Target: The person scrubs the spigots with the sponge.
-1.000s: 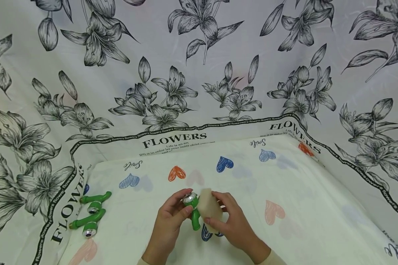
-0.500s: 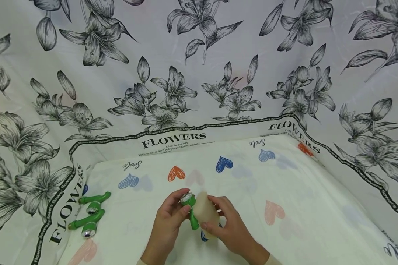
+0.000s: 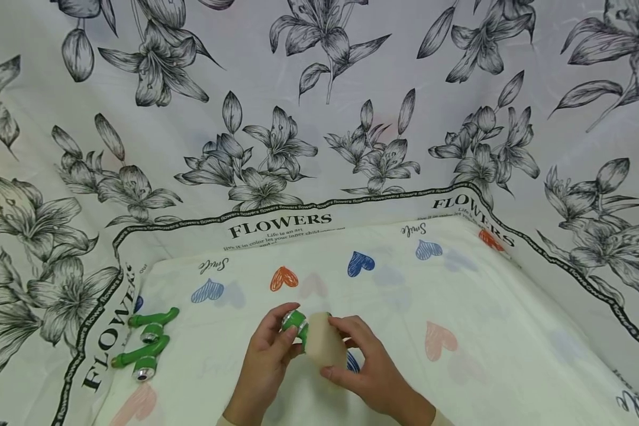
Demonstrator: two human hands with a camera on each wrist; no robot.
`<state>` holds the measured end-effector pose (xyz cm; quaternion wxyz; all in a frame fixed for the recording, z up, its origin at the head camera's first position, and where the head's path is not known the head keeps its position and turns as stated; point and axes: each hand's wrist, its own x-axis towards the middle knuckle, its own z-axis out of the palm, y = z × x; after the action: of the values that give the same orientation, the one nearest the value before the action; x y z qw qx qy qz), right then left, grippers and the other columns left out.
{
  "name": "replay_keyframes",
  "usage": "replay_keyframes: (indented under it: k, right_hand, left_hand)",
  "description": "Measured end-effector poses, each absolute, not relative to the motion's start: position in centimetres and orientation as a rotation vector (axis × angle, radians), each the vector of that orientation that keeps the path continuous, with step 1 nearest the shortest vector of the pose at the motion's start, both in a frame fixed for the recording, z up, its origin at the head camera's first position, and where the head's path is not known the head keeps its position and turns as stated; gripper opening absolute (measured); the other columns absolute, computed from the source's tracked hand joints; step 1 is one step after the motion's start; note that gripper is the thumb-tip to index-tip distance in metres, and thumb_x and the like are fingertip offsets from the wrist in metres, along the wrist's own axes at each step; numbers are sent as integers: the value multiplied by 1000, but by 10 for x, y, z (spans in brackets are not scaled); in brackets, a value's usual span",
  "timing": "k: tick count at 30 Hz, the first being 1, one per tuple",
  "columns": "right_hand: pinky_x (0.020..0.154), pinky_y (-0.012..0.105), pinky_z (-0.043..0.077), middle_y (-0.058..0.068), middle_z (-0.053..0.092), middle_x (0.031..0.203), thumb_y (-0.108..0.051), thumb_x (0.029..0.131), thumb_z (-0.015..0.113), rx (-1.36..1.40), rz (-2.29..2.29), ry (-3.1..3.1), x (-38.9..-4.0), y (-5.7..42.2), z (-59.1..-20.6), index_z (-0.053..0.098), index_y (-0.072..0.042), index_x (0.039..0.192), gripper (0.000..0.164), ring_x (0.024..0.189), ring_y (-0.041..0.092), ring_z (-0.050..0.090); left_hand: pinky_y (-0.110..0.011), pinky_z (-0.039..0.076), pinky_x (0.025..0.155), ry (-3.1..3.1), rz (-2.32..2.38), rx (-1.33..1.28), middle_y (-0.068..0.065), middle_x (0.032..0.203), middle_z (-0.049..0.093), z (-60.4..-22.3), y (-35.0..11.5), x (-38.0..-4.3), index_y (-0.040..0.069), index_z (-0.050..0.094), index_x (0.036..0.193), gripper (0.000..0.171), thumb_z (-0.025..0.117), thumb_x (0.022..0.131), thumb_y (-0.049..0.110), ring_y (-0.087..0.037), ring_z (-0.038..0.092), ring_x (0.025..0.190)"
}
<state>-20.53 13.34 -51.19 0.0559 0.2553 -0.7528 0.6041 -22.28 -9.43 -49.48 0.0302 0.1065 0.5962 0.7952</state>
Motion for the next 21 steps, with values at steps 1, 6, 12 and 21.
replay_keyframes:
  k: [1,6,12,21]
  right_hand:
    - [98,38,59,-3,61,138,-24,97,87,764,1835,-2276,-205,134,-511,55,-27,156,67,121,22,61]
    - [96,38,60,0,61,138,-18,97,87,768,1826,-2204,-207,139,-512,55,-24,156,68,120,24,61]
    - [94,39,61,2,61,138,-13,96,87,791,1816,-2140,-208,141,-511,55,-21,156,68,119,25,62]
    - [97,40,59,-2,61,139,-18,98,85,713,1808,-2199,-209,141,-510,55,-26,156,66,121,24,61]
  left_hand:
    - [-35,63,89,1832,2462,336,-16,125,58,-496,-95,-223,-10,46,150,44,62,110,3,-19,65,104]
    - [-42,63,95,1843,2493,340,-20,129,62,-499,-97,-224,-10,51,144,40,65,107,-1,-22,69,111]
    - [-49,58,102,1763,2523,333,-23,130,66,-502,-99,-223,-11,51,140,39,67,104,-6,-27,72,116]
    - [-50,55,103,1636,2536,383,-19,129,68,-504,-102,-221,-13,45,139,36,62,107,-7,-26,72,117]
